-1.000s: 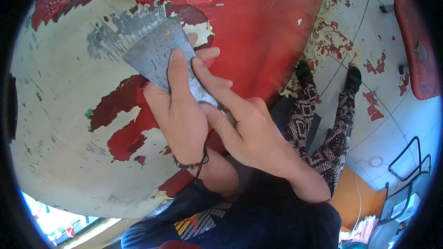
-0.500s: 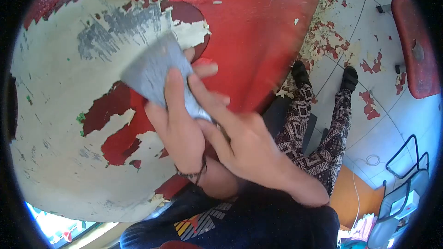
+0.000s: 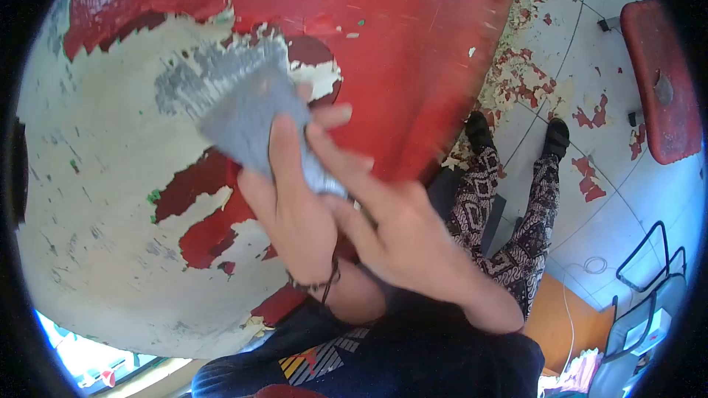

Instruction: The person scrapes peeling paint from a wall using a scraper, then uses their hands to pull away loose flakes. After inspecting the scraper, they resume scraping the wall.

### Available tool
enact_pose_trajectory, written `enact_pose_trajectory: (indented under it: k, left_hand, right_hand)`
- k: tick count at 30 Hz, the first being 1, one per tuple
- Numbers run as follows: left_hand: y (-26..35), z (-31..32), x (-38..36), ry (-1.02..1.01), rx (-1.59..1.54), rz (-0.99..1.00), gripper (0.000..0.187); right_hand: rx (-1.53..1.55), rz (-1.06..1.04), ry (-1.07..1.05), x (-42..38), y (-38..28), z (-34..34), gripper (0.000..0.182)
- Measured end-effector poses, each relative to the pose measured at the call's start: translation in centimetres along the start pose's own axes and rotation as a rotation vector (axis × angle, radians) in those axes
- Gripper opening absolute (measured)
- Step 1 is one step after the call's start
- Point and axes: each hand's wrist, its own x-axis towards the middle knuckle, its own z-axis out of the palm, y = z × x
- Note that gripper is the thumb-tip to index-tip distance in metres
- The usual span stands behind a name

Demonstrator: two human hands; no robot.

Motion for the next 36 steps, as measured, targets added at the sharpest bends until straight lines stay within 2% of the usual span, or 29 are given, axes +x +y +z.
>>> enact_pose_trajectory:
  k: [2,3,5,7,9,11,13,15,16,19,20,23,25,26,28,29,31,32,35,36]
  left_hand:
    - [-0.2,0.6,-0.1,0.13,-0.047,-0.039,0.035]
    - [0.4,1.2,0.6,0.131,-0.046,-0.044,0.035]
    - [1.5,1.9,2.4,-0.009,-0.058,0.037,0.035]
    - [1.0,1.7,1.9,-0.024,-0.016,0.043,0.037]
    - [0.5,1.6,0.5,0.168,-0.041,-0.011,0.038]
    - [0.8,1.2,0.7,0.17,-0.049,-0.029,0.037]
    - [1.7,1.2,1.8,0.063,-0.091,-0.001,0.037]
    - [2.1,1.4,2.0,0.086,-0.103,0.016,0.036]
    - [1.7,1.2,1.5,0.101,-0.081,0.003,0.034]
    - [2.1,1.1,1.5,0.154,-0.095,-0.062,0.031]
    - [2.0,1.0,2.2,0.122,-0.07,-0.033,0.03]
    - [2.5,1.2,2.5,0.1,-0.047,-0.001,0.029]
    - [2.1,0.8,1.0,0.117,-0.025,-0.056,0.028]
    - [2.2,1.0,0.3,0.195,-0.022,-0.091,0.029]
    - [2.3,1.0,1.7,0.128,-0.007,-0.054,0.032]
    - [2.4,0.7,2.0,0.084,0.015,-0.043,0.039]
    - [2.8,1.1,2.8,0.047,0.071,-0.035,0.038]
    - [2.4,1.2,2.5,0.048,0.05,-0.021,0.038]
    - [2.2,1.2,1.6,0.099,0.071,0.001,0.037]
    - [2.7,1.4,1.8,0.137,0.004,-0.027,0.032]
  right_hand:
    - [0.003,-0.023,-0.013,0.7,-0.3,-0.7,0.063]
    - [0.012,-0.037,-0.045,0.9,-0.4,-0.9,0.062]
    - [0.014,-0.03,-0.033,1.9,-1.1,-1.7,0.061]
    - [0.009,-0.101,-0.014,2.4,-0.8,-1.9,0.061]
    - [0.026,-0.028,-0.088,1.0,-0.5,-1.5,0.061]
    - [0.002,-0.086,-0.087,0.8,-0.1,-0.8,0.062]
    - [0.02,-0.155,-0.064,1.7,-1.3,-1.1,0.062]
    - [0.001,-0.007,-0.087,2.2,-2.3,-1.8,0.062]
    - [0.009,-0.123,-0.032,1.9,-1.4,-1.2,0.063]
    - [-0.027,-0.058,-0.073,1.3,-2.3,-0.7,0.058]
    - [-0.053,-0.226,0.062,2.0,-1.2,-0.1,0.059]
    - [-0.037,-0.132,0.001,2.4,-2.3,-1.1,0.061]
    - [-0.009,-0.141,0.0,1.3,-1.8,-0.4,0.061]
    - [0.008,-0.163,0.003,0.8,-1.4,0.0,0.061]
    - [-0.081,-0.303,0.068,2.3,-0.9,0.1,0.06]
    - [-0.07,-0.284,0.055,2.3,-1.3,-0.3,0.06]
    - [0.008,-0.001,-0.084,3.5,-3.3,-2.0,0.061]
    - [0.019,-0.119,-0.015,3.3,-2.0,-1.6,0.061]
    - [-0.03,-0.137,-0.055,1.7,-2.3,-1.1,0.06]
    - [-0.038,-0.16,-0.048,2.1,-2.4,-1.1,0.061]
